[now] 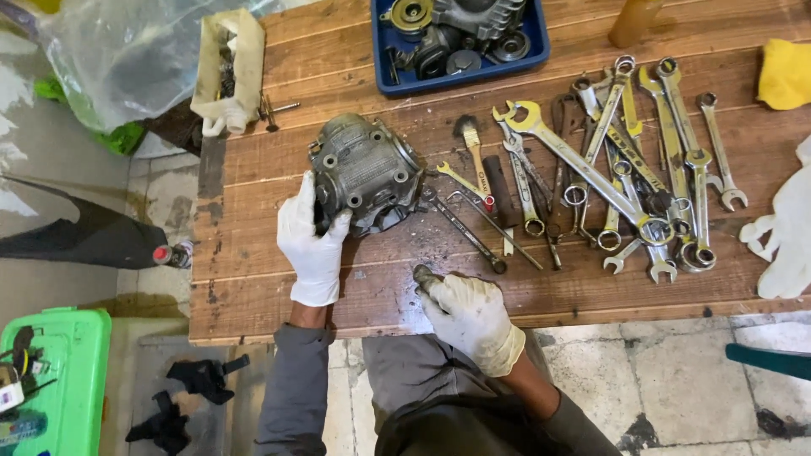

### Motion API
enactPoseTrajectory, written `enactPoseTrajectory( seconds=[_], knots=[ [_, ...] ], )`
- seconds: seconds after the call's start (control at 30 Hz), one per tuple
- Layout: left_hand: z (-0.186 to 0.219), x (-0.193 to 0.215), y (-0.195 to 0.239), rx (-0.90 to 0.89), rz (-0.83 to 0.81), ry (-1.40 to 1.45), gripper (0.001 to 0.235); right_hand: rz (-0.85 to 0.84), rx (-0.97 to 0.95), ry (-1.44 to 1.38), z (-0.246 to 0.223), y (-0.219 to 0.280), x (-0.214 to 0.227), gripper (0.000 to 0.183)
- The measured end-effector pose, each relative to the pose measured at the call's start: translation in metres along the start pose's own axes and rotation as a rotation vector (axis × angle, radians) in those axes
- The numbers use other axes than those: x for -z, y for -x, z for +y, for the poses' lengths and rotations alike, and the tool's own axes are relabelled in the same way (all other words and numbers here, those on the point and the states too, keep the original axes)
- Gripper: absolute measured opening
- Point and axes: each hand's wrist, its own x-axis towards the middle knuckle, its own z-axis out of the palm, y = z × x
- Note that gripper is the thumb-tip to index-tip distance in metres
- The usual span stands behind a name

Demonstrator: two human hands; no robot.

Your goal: Using wrenches to remove bolts and disassemble a motorcycle engine component on a workbench.

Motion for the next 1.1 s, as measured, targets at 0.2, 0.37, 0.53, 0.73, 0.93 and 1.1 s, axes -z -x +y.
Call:
enactPoseTrajectory(
  seconds=[0.2,0.37,0.53,0.73,0.93,1.1],
  knots=[
    [0.004,0.001,-0.003,-0.027,0.005,0.005,0.070,0.003,-0.005,-0.025,0.001,0.001,-0.001,0.019],
    [0.001,-0.001,0.002,-0.048,0.030,-0.017,0.069,-0.007,0.004,-0.014,-0.004,-0.008,0.013,0.021],
    [-0.004,-0.004,0.005,-0.067,0.031,-0.012,0.066,0.036,-0.005,-0.071,-0.001,-0.001,0.006,0.018],
    [-0.012,-0.005,0.011,-0.062,0.018,0.004,0.063,0.034,-0.002,-0.060,-0.004,-0.008,0.019,0.018],
    [-0.014,-0.005,0.013,-0.032,0.010,0.010,0.063,0.007,0.014,-0.040,0.000,0.001,0.008,0.018],
    [-0.010,-0.003,0.011,-0.021,0.001,0.008,0.063,-0.013,0.008,-0.064,-0.003,-0.008,0.018,0.016]
  ],
)
